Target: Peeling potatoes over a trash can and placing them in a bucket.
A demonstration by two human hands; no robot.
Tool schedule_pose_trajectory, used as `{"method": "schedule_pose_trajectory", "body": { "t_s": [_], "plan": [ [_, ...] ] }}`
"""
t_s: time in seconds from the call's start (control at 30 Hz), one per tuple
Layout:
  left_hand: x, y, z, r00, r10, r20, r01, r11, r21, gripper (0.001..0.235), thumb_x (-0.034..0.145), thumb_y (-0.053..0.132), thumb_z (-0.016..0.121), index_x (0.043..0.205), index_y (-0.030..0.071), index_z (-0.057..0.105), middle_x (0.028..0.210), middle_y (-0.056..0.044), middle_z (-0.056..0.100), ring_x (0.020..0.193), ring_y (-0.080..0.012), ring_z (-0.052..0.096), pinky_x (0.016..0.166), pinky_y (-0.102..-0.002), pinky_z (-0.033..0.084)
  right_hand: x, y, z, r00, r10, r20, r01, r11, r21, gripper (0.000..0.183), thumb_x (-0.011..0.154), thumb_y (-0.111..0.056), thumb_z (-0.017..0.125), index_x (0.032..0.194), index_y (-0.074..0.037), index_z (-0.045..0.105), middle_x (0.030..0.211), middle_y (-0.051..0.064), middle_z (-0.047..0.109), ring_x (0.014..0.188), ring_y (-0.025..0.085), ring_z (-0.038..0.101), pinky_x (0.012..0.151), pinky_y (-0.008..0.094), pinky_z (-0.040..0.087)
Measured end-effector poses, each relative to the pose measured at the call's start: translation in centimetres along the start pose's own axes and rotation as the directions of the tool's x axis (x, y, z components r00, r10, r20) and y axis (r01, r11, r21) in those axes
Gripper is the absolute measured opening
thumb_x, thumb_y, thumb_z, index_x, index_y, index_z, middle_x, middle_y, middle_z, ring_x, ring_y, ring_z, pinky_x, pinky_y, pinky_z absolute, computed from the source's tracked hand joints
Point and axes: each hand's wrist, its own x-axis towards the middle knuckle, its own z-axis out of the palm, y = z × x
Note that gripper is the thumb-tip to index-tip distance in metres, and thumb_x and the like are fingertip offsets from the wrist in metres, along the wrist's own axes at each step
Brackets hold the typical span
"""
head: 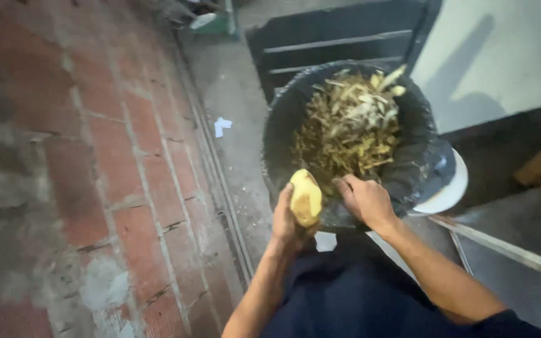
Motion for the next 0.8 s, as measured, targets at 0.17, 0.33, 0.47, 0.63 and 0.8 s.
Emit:
{"method": "schedule_pose_trajectory", "body": {
  "t_s": [0.17,0.33,0.47,0.63,0.8],
  "plan": [
    [0.0,-0.1,0.8,0.985,-0.114,-0.133,0.104,0.991,-0.082,0.054,0.103,0.054,0.046,0.121,0.007,0.064,0.088,-0.007,0.069,0.064,-0.0192,0.064,0.048,-0.032,0.048,-1.2,1.6,-0.7,0.995,-0.097,0.001,0.093,0.959,0.268,0.032,0.099,-0.043,0.058,0.093,-0.014,0.07,0.072,0.019,0.07,0.073,0.042,0.071,0.062,0.053,0.055],
    [0.1,-1.7,-0.8,0.963,-0.213,0.162,0.201,0.976,0.087,0.06,0.101,0.06,0.049,0.117,0.007,0.07,0.086,-0.01,0.075,0.056,-0.0167,0.064,0.035,-0.026,0.043,0.2,3.5,-2.7,0.984,-0.175,0.043,0.166,0.975,0.15,0.028,0.097,-0.041,0.061,0.092,-0.016,0.07,0.074,0.018,0.071,0.072,0.043,0.07,0.061,0.054,0.054],
    [1.0,-2.5,-0.1,0.998,-0.055,0.017,0.054,0.998,0.033,0.058,0.105,0.052,0.046,0.126,0.001,0.065,0.106,-0.013,0.074,0.089,-0.0242,0.071,0.078,-0.037,0.06,0.5,3.2,-3.2,0.97,-0.241,0.043,0.229,0.955,0.187,0.031,0.097,-0.043,0.062,0.089,-0.015,0.069,0.071,0.017,0.07,0.07,0.04,0.071,0.062,0.052,0.055],
    [0.5,-3.0,0.3,1.0,-0.003,0.008,0.003,1.0,-0.008,0.056,0.103,0.049,0.046,0.127,0.003,0.065,0.103,-0.013,0.074,0.085,-0.0263,0.071,0.075,-0.039,0.059,3.0,6.8,-3.6,0.978,-0.198,0.062,0.197,0.98,0.027,0.032,0.097,-0.043,0.065,0.086,-0.014,0.069,0.07,0.017,0.07,0.067,0.04,0.07,0.06,0.052,0.055],
    [1.2,-4.2,-1.0,0.991,0.125,-0.053,-0.129,0.987,-0.094,0.058,0.103,0.055,0.047,0.115,0.001,0.066,0.088,-0.014,0.072,0.067,-0.0268,0.069,0.057,-0.04,0.058,-0.3,4.4,-5.1,0.915,-0.402,-0.04,0.402,0.899,0.172,0.024,0.097,-0.034,0.064,0.088,-0.012,0.068,0.07,0.015,0.069,0.064,0.038,0.069,0.056,0.049,0.053]
  ]
}}
